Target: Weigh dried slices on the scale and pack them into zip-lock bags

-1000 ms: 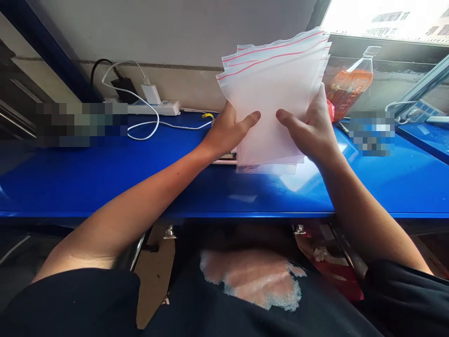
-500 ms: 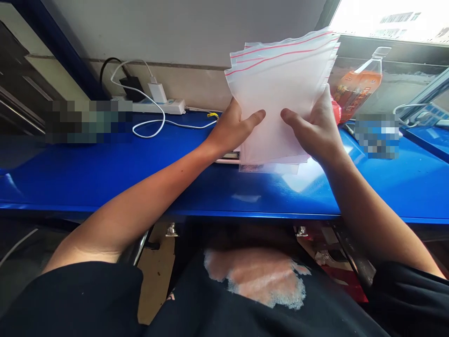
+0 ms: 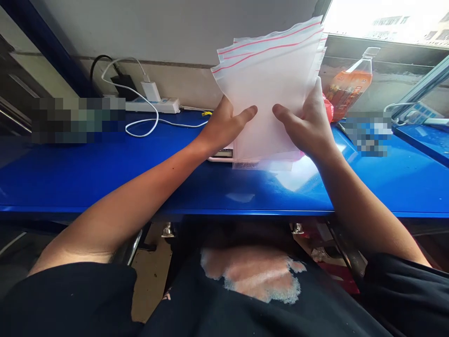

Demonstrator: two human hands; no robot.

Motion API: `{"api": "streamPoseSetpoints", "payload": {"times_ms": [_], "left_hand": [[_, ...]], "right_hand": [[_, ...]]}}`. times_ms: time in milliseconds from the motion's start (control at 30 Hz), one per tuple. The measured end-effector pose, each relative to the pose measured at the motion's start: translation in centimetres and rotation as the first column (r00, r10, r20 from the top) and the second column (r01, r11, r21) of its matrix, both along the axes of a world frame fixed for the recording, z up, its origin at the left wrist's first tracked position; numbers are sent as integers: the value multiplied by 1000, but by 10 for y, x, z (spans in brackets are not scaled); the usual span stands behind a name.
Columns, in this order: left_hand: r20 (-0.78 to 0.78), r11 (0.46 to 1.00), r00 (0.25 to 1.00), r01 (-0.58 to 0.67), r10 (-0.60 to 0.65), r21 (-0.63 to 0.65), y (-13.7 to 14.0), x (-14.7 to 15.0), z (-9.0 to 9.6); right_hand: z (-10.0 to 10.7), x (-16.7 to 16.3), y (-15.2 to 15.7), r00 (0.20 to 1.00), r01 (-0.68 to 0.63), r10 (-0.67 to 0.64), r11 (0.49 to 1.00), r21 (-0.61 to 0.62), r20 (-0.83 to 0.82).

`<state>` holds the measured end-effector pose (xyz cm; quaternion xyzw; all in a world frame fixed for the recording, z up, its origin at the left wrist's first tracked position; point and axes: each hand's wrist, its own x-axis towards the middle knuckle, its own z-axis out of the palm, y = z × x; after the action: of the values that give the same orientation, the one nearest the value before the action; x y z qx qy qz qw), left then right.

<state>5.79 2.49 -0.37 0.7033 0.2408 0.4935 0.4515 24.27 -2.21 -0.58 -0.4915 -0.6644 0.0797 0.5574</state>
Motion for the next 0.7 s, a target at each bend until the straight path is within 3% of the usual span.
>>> {"api": "streamPoseSetpoints", "payload": {"times_ms": [100,700], "left_hand": [[-16,998,998,61,-60,20,-1,0,2],[-42,998,997,59,-59,0,4,-6,-1]], "right_hand": [[1,-1,0,1000,9,-9,1000,18,-4],[-10,-5,18,1000,6,-6,1000,4,0]]}}
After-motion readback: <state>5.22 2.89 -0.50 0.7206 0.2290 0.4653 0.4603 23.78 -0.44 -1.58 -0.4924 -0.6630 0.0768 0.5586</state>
